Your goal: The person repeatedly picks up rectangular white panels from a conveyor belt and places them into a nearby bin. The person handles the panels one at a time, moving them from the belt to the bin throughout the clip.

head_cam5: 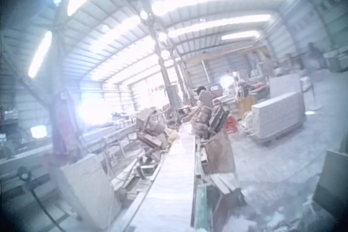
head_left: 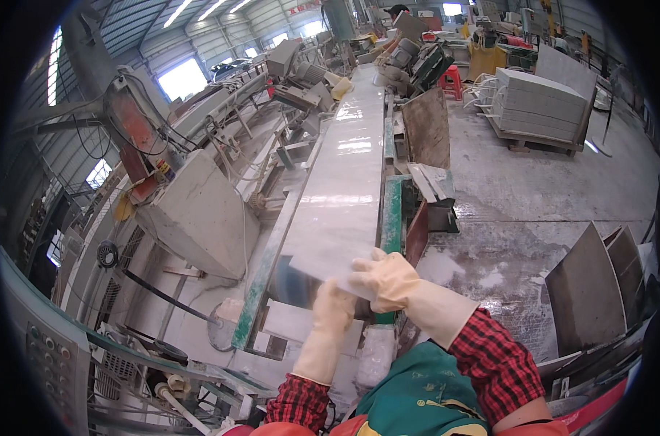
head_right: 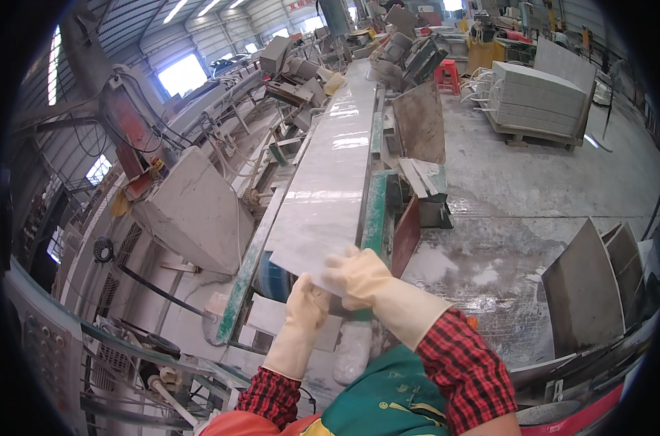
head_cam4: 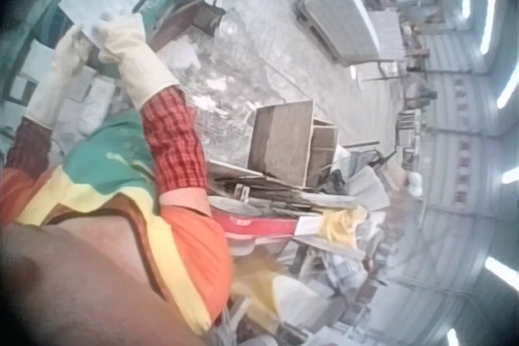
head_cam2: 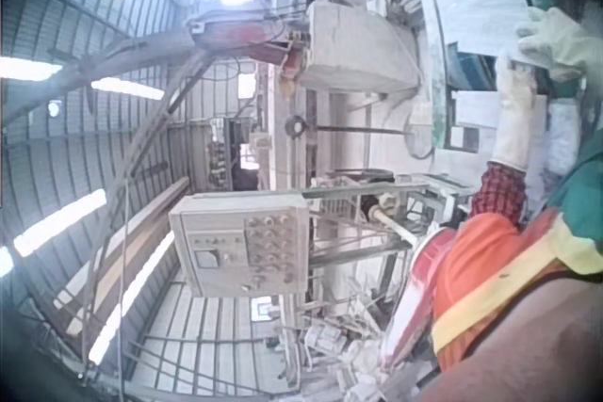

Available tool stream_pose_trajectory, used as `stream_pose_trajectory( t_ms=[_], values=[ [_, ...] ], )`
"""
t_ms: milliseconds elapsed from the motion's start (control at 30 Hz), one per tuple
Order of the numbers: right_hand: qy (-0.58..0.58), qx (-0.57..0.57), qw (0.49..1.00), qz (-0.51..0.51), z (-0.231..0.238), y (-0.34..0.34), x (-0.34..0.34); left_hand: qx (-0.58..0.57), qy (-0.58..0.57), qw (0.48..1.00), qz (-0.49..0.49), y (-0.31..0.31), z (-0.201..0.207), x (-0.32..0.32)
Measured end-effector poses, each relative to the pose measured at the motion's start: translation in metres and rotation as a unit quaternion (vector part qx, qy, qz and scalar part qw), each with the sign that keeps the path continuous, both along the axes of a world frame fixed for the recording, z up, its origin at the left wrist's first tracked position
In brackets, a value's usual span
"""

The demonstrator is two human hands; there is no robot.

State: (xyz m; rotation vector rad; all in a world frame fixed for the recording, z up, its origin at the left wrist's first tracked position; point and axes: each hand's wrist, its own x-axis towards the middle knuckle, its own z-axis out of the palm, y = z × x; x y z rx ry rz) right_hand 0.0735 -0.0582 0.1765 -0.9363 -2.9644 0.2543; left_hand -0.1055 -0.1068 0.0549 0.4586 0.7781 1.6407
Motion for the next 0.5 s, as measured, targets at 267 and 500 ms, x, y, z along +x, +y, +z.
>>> stream_pose_trajectory(
  t_ms=[267,500],
  values=[
    [0.219,0.072,0.969,0.090,-0.057,0.023,0.037,-0.104,-0.057,0.987,0.112,0.013,-0.032,-0.016],
    [0.359,-0.080,0.886,-0.284,-0.139,-0.024,0.240,-0.114,-0.054,0.977,0.169,0.025,-0.067,-0.043]
  ],
)
